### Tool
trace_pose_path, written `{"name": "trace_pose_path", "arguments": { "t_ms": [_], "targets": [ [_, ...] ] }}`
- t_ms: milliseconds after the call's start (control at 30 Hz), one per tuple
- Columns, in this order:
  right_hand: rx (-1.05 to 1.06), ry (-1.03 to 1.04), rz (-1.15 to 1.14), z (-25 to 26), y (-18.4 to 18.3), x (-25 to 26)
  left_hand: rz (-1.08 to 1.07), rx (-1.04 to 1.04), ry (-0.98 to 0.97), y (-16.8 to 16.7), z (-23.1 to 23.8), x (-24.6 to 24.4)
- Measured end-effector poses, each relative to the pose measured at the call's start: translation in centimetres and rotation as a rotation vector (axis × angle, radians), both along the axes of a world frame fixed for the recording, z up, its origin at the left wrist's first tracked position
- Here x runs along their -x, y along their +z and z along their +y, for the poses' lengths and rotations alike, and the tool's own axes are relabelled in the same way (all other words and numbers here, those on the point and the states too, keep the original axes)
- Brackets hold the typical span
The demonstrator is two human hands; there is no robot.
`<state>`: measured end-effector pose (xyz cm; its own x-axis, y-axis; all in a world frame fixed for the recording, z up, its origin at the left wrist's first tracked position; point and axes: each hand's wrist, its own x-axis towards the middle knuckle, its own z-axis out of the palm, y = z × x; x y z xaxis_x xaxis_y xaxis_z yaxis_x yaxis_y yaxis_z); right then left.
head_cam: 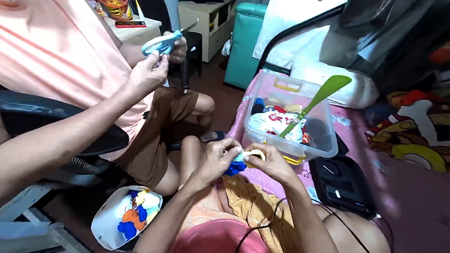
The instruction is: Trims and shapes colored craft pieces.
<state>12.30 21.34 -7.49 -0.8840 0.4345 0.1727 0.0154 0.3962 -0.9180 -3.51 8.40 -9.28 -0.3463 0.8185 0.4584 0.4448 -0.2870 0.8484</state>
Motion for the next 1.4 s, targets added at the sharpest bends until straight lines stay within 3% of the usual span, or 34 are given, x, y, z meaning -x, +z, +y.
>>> {"name": "trace_pose_path", "arguments": {
  "t_ms": [167,300,467,700,933,1400],
  "targets": [
    [-0.069,0.016,-0.08,0.2,0.8,0.6,0.168,0.142,-0.008,0.2,-1.3,2.5],
    [-0.106,0.054,-0.145,0.5,1.0,1.2,0.095,0.196,-0.067,0.1,-1.9,3.9],
    [-0.095,0.075,-0.194,0.6,1.1,1.9,0.052,0.072,0.105,-0.7,-2.5,3.8],
    [-0.131,0.098,-0.24,0.4,1.4,2.8,0.144,0.059,-0.014,-1.4,-2.3,3.5],
    [-0.186,0.113,-0.269,-0.1,1.4,3.8,-0.029,0.123,0.027,-1.7,-2.2,3.4],
    [-0.15,0.153,-0.211,0.0,1.5,4.8,-0.175,0.079,0.03,-1.5,-2.8,3.7]
  ]
}}
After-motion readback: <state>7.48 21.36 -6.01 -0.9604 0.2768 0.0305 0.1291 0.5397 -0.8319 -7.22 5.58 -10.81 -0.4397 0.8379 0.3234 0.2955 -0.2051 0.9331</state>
